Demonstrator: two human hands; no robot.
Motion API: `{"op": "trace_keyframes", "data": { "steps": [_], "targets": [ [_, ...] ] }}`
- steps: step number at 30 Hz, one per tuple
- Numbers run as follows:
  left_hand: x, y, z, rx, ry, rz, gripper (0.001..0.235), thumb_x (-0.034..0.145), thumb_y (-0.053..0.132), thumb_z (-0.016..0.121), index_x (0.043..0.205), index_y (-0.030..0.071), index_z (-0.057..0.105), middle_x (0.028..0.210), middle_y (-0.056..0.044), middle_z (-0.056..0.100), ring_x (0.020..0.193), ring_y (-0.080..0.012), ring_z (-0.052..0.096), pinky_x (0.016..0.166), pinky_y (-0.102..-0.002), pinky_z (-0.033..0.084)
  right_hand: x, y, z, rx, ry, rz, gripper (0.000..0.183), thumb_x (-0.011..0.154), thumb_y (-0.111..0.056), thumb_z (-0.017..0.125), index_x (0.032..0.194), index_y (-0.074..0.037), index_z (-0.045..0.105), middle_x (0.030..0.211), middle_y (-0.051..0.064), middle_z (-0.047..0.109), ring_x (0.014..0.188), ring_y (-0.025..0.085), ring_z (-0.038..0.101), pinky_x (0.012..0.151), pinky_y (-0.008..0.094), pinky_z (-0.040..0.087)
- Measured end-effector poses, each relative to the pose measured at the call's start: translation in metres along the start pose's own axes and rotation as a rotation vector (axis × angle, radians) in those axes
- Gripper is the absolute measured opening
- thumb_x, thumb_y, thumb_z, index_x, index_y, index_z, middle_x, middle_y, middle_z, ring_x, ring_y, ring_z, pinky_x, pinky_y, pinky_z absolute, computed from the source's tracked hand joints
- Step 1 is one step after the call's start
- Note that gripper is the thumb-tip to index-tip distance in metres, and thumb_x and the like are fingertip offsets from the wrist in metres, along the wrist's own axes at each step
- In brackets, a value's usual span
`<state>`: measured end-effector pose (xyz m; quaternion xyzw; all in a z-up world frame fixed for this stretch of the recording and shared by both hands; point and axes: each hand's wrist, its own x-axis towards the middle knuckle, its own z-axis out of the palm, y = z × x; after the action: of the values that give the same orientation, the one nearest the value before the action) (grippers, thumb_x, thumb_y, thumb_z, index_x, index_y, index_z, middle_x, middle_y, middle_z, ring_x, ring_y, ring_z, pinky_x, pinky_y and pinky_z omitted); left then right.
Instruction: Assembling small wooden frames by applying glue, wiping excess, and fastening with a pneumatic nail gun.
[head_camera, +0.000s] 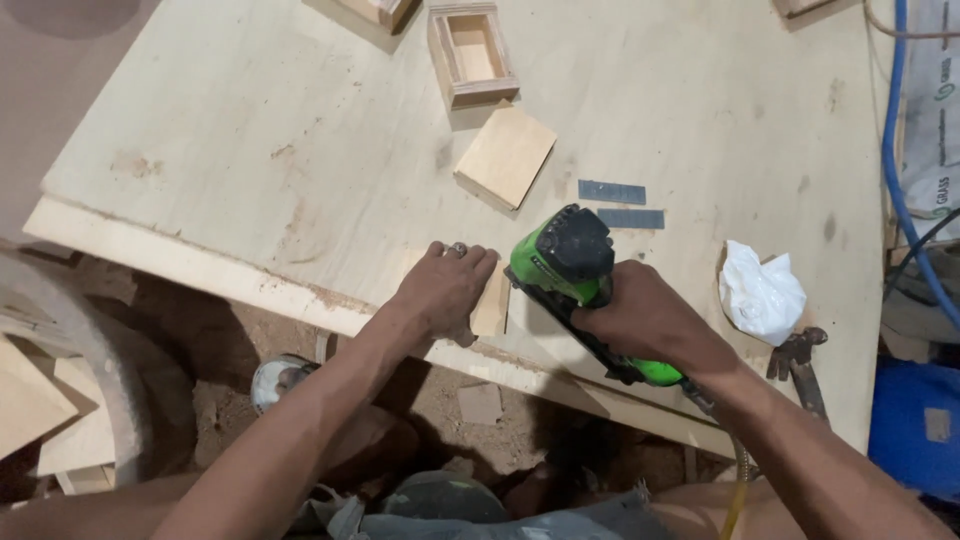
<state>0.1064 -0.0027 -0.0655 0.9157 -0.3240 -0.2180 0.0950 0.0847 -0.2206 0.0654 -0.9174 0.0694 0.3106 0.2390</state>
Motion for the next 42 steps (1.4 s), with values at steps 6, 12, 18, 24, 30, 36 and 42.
{"op": "trace_keyframes", "data": {
  "steps": [6,12,18,24,30,36,42],
  "targets": [
    [-0.002,0.002,-0.008,-0.006,0.0,0.002,0.105,0.053,0.038,0.088,0.143,0.01,0.042,0.128,-0.01,0.061,0.122,-0.0298,0.059,0.107,-0.047,0.043,0.007,0.006,0.003,0.051,-0.035,0.027,0.032,0.078,-0.031,0.077,0.082,0.002,0.077,0.052,0.016,0.065,0.048,0.029,0.067,0.056,0.042,0.055],
    [0.0,0.002,-0.007,0.01,-0.014,0.015,0.106,0.053,0.04,0.088,0.143,0.009,0.042,0.129,-0.01,0.061,0.121,-0.0301,0.06,0.106,-0.049,0.044,0.006,0.001,0.004,0.013,-0.022,0.063,0.037,0.074,-0.035,0.078,0.086,-0.001,0.077,0.056,0.017,0.067,0.053,0.03,0.069,0.058,0.044,0.053],
    [-0.001,0.003,-0.011,0.005,-0.033,0.002,0.107,0.054,0.04,0.087,0.145,0.009,0.04,0.13,-0.01,0.061,0.122,-0.0293,0.059,0.107,-0.047,0.043,-0.025,-0.028,-0.003,0.046,-0.064,0.046,0.038,0.071,-0.031,0.077,0.091,0.002,0.078,0.06,0.022,0.068,0.056,0.035,0.07,0.062,0.05,0.052],
    [0.001,0.001,-0.007,0.023,-0.026,0.003,0.109,0.053,0.04,0.086,0.147,0.009,0.041,0.129,-0.009,0.061,0.121,-0.0289,0.06,0.107,-0.047,0.044,-0.04,-0.014,0.003,0.058,-0.157,0.107,0.037,0.078,-0.025,0.071,0.099,0.004,0.08,0.064,0.029,0.071,0.06,0.044,0.07,0.062,0.052,0.052],
    [0.003,0.0,-0.005,0.004,-0.009,0.01,0.111,0.052,0.037,0.086,0.148,0.009,0.039,0.131,-0.009,0.061,0.123,-0.029,0.059,0.109,-0.048,0.042,-0.035,0.011,0.011,0.066,-0.197,0.074,0.046,0.081,-0.03,0.074,0.116,-0.001,0.075,0.082,0.029,0.076,0.074,0.048,0.073,0.068,0.058,0.054],
    [0.003,0.001,-0.003,-0.002,0.012,0.006,0.112,0.048,0.036,0.087,0.147,0.008,0.042,0.129,-0.009,0.062,0.122,-0.0288,0.06,0.109,-0.048,0.042,-0.033,0.017,0.016,0.07,-0.226,0.04,0.049,0.084,-0.028,0.072,0.127,-0.004,0.07,0.094,0.03,0.076,0.084,0.05,0.072,0.071,0.062,0.055],
    [-0.001,0.003,-0.009,-0.037,0.015,0.008,0.109,0.05,0.032,0.088,0.146,0.008,0.042,0.129,-0.01,0.062,0.122,-0.0301,0.06,0.109,-0.049,0.042,-0.034,0.012,0.019,0.039,-0.23,0.033,0.047,0.083,-0.032,0.074,0.122,-0.006,0.073,0.089,0.025,0.077,0.079,0.045,0.073,0.068,0.058,0.054]
  ]
}}
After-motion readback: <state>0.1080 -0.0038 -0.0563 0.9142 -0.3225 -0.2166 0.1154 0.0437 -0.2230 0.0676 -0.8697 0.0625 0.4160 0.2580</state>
